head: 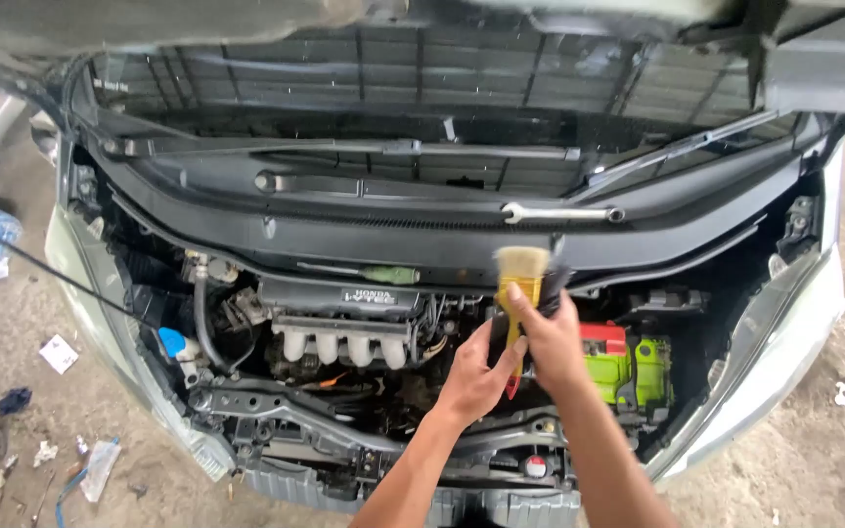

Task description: Cleaning and detailing various components within a car's engine bay using a brush and a cloth.

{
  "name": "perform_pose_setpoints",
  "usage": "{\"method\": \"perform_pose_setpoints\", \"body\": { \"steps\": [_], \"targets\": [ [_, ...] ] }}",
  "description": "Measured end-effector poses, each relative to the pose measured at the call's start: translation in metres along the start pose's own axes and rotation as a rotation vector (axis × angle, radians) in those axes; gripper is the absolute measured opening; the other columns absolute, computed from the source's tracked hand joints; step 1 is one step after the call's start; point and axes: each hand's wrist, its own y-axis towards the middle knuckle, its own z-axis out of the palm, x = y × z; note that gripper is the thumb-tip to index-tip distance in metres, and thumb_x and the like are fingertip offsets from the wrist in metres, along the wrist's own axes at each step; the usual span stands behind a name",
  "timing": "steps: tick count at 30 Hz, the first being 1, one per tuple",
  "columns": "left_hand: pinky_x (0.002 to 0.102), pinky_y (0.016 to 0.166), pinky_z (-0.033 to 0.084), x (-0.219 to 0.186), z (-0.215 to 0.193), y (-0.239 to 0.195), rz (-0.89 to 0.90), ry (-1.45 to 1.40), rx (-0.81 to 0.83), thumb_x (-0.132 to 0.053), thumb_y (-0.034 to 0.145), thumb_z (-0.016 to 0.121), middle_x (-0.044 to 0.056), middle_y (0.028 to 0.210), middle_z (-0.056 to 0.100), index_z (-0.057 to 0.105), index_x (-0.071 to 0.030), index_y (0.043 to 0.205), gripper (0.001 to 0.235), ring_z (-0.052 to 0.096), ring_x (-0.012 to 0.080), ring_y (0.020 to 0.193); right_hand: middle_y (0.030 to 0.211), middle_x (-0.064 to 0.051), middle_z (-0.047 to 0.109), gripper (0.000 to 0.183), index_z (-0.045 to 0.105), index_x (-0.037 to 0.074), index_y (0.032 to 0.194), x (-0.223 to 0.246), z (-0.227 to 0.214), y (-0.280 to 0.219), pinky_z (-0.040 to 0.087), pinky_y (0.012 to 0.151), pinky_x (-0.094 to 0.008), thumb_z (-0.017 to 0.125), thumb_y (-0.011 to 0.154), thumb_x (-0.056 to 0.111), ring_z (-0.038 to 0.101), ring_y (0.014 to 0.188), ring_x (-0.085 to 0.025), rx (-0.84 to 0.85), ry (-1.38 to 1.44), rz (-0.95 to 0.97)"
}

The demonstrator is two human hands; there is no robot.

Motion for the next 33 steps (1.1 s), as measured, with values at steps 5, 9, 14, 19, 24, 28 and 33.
{"method": "perform_pose_setpoints", "body": {
  "steps": [5,9,14,19,24,28,33],
  "targets": [
    [0.039,0.084,0.058,0.009,-0.016,-0.025,-0.104,0.056,-0.099,-0.044,0.102,0.059,0.008,0.077,0.073,0.069,-0.015,0.101,0.03,0.07,0.0156,0.085,0.075,0.001,0.057,0.026,0.062,0.01,0.092,0.007,0.033,-0.046,0.053,0.055,-0.025,0.07,0.101,0.034,0.059,0.065,-0.012,-0.045,-0.033,0.104],
    [0.048,0.079,0.058,0.018,-0.038,-0.034,0.027,0.165,-0.262,-0.043,0.099,0.06,0.02,0.087,0.073,0.069,-0.01,0.102,0.035,0.074,0.0347,0.092,0.115,-0.027,0.053,0.076,0.055,-0.007,0.133,-0.052,0.014,-0.044,0.058,0.084,-0.044,0.095,0.073,0.018,0.063,0.106,-0.04,-0.216,-0.644,-0.64],
    [0.036,0.066,0.052,0.047,-0.082,-0.052,0.27,0.496,-0.31,-0.029,0.098,0.059,0.007,0.087,0.063,0.065,-0.007,0.128,0.038,0.066,0.0252,0.075,0.079,-0.004,0.069,0.041,0.069,0.008,0.104,-0.045,0.061,-0.103,0.062,0.067,-0.034,0.088,0.084,0.038,0.073,0.073,-0.021,-0.203,-0.752,-0.288],
    [0.035,0.065,0.045,0.051,-0.145,-0.065,0.52,0.718,-0.299,-0.019,0.093,0.062,0.003,0.089,0.055,0.063,-0.01,0.138,0.047,0.059,0.0248,0.075,0.102,-0.008,0.073,0.041,0.073,0.015,0.109,-0.06,0.105,-0.125,0.062,0.08,-0.038,0.089,0.079,0.037,0.074,0.094,-0.026,-0.146,-0.671,-0.051],
    [0.045,0.077,0.041,0.061,-0.199,-0.068,0.68,0.777,-0.107,-0.043,0.102,0.06,0.009,0.101,0.057,0.057,-0.011,0.145,0.054,0.052,0.0288,0.085,0.096,-0.013,0.072,0.025,0.067,0.0,0.111,-0.078,0.131,-0.139,0.06,0.078,-0.033,0.075,0.088,0.005,0.069,0.087,-0.021,0.014,-0.082,0.099],
    [0.038,0.088,0.042,0.056,-0.226,-0.059,0.758,0.768,-0.021,-0.059,0.071,0.076,0.0,0.091,0.051,0.06,-0.024,0.146,0.084,0.052,0.0211,0.085,0.098,-0.009,0.063,0.024,0.061,0.005,0.112,-0.122,0.131,-0.138,0.063,0.057,-0.044,0.073,0.091,0.004,0.071,0.079,-0.03,-0.107,0.125,0.188],
    [0.038,0.081,0.045,0.06,-0.238,-0.04,0.778,0.655,0.086,-0.088,0.085,0.035,-0.003,0.091,0.05,0.058,-0.023,0.143,0.09,0.056,0.0222,0.083,0.093,-0.003,0.057,0.022,0.058,0.007,0.116,-0.112,0.16,-0.146,0.048,0.041,-0.017,0.066,0.095,0.009,0.067,0.076,-0.018,-0.158,0.235,0.171]
  ]
}}
